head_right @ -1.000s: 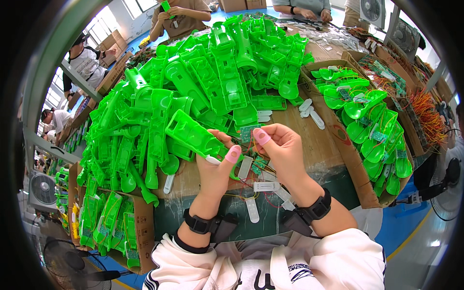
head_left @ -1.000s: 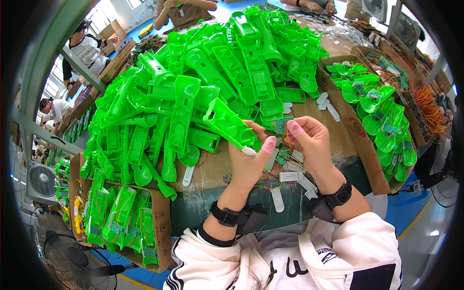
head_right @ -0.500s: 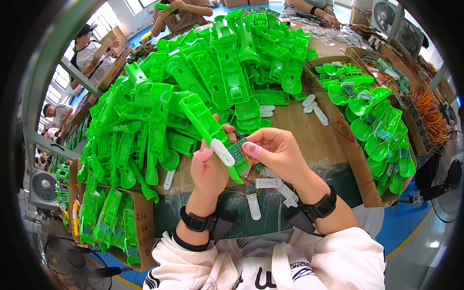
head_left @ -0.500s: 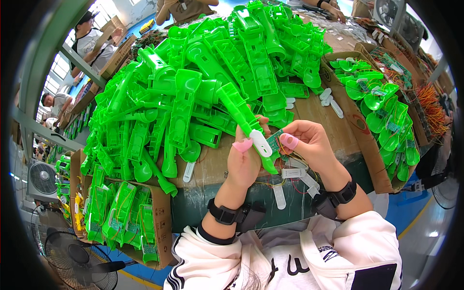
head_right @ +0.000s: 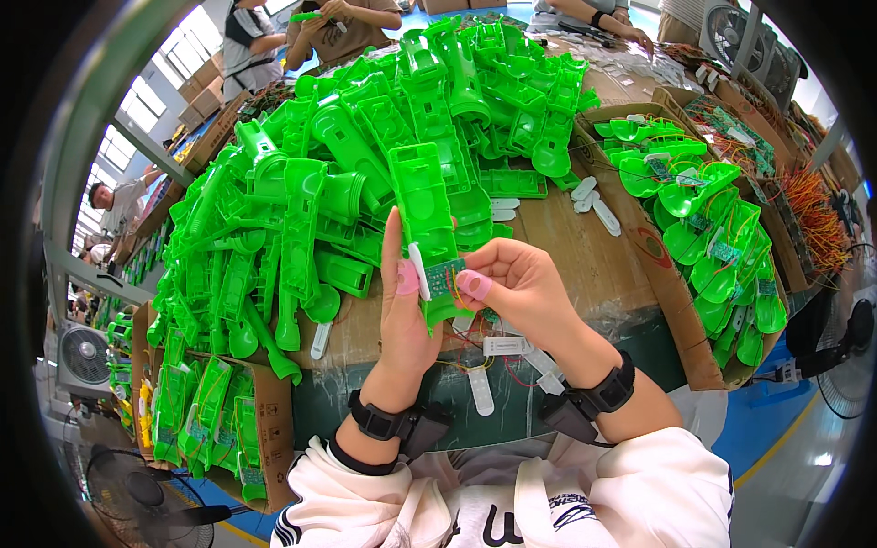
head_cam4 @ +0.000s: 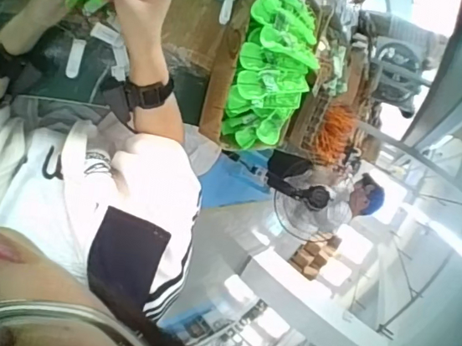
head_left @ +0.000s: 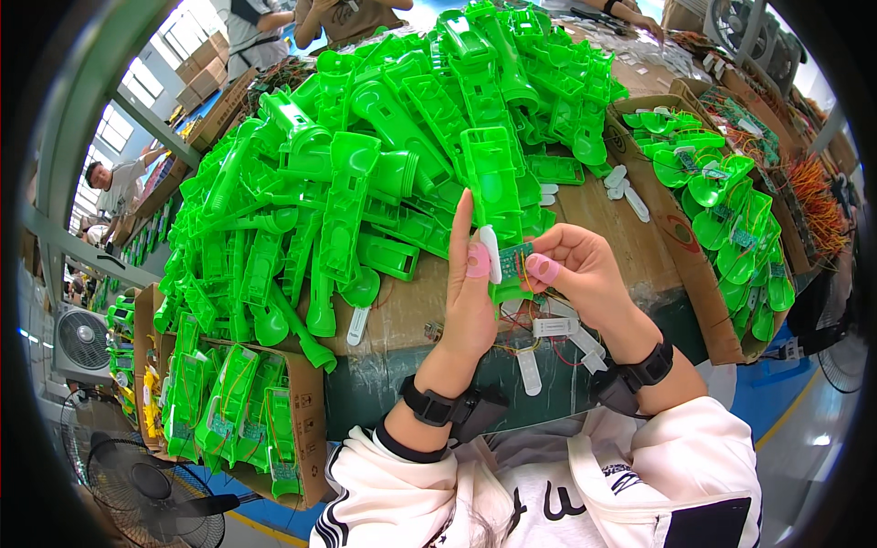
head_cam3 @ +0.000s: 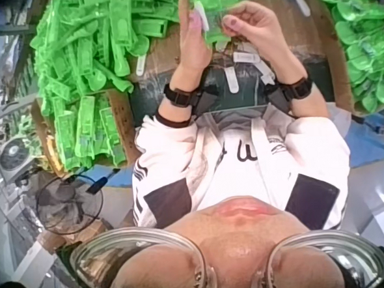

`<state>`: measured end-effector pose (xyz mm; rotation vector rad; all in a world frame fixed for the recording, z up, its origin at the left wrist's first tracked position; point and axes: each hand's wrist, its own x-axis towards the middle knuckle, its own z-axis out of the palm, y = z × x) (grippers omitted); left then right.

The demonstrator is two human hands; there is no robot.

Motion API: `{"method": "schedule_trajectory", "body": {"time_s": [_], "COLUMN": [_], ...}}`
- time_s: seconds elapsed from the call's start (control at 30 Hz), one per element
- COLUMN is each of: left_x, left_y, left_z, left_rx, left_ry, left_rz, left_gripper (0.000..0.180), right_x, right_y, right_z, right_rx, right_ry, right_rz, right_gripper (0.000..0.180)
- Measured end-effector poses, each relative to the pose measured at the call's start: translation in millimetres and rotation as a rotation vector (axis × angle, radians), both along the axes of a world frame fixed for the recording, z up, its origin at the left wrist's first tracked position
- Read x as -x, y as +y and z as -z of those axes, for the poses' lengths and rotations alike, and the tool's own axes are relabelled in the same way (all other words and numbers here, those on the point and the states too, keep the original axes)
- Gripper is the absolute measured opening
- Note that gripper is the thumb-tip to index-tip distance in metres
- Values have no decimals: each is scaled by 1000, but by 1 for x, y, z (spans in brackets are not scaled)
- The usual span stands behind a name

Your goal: Assembling green plastic shells with electronic circuit boards and wiring components.

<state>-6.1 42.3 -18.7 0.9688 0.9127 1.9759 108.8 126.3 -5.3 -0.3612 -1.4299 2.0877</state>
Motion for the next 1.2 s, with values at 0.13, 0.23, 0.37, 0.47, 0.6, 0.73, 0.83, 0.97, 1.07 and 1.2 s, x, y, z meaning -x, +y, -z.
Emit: {"method": "schedule_trajectory", "body": {"time_s": [0.13,0.23,0.37,0.47,0.6,0.73,0.83,0.97,1.07,1.2], "left_x": [0,-3,-4,-5,-7,-5,-4,-4,-6,-5], "left_y": [-1,-1,0,0,0,-1,0,-1,-2,-1], "left_z": [-1,-2,2,0,1,0,7,12,6,0], "left_rx": [1,22,-30,12,52,52,52,5,97,30], "left_ry": [-36,22,-3,74,84,111,171,342,579,449], "left_rz": [35,-3,29,12,39,50,-20,-40,-106,-132], "left_gripper": [53,57,66,75,78,82,84,80,72,74], "right_x": [-1,-1,-1,-1,-1,-3,-1,0,-1,-7], "right_y": [-2,-3,-4,-5,-5,-6,-9,-6,-4,4], "right_z": [-4,-4,-5,-6,-5,-7,-6,-2,-2,-8], "right_rx": [4,-13,-15,-24,-157,-246,-260,-266,-314,-313], "right_ry": [-46,-69,-62,-65,-67,-85,-92,-97,-114,-82], "right_rz": [-2,6,31,49,114,133,142,172,175,102], "right_gripper": [15,15,15,15,13,12,13,13,13,14]}}
